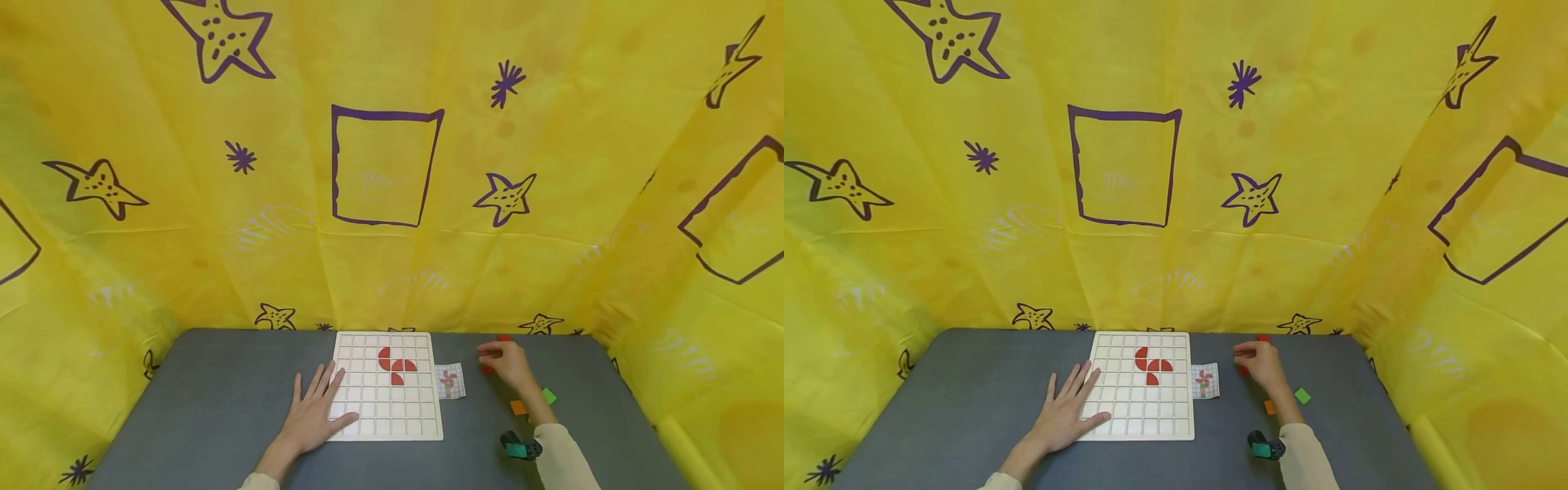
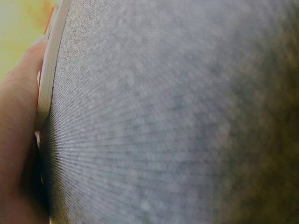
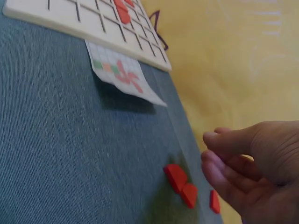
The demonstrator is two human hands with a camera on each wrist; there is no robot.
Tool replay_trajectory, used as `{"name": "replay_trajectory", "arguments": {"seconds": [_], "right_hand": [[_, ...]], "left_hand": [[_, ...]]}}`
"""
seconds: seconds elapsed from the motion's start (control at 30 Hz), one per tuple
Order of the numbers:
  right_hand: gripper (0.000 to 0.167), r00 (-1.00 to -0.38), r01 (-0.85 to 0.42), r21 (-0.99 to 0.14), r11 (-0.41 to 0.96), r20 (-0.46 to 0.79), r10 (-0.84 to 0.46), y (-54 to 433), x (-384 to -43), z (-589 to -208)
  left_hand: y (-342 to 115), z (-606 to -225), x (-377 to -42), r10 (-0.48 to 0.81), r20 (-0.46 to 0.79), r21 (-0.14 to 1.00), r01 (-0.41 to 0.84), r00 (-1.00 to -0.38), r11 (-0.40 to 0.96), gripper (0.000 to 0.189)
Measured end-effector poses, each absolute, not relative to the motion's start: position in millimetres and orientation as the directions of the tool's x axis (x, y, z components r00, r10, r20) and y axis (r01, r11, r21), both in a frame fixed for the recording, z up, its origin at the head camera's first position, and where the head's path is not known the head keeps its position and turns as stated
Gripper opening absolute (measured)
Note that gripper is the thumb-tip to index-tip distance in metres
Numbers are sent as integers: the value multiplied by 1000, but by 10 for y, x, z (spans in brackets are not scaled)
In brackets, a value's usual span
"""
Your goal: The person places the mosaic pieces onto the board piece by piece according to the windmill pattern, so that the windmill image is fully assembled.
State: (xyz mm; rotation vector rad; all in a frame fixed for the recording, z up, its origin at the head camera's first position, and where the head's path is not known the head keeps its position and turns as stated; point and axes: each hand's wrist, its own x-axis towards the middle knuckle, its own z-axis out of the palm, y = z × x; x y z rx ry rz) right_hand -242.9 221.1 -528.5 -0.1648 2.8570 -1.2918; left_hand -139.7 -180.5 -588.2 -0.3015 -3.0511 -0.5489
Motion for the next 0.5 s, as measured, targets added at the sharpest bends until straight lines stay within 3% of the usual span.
{"name": "replay_trajectory", "arguments": {"seconds": [0.5], "right_hand": [[25, -996, -66, -710, 701, 9, -84, 2501, -2432, -5357]], "left_hand": [[-1802, -5858, -1389, 184, 53, 347, 190, -982, 918, 93]]}}
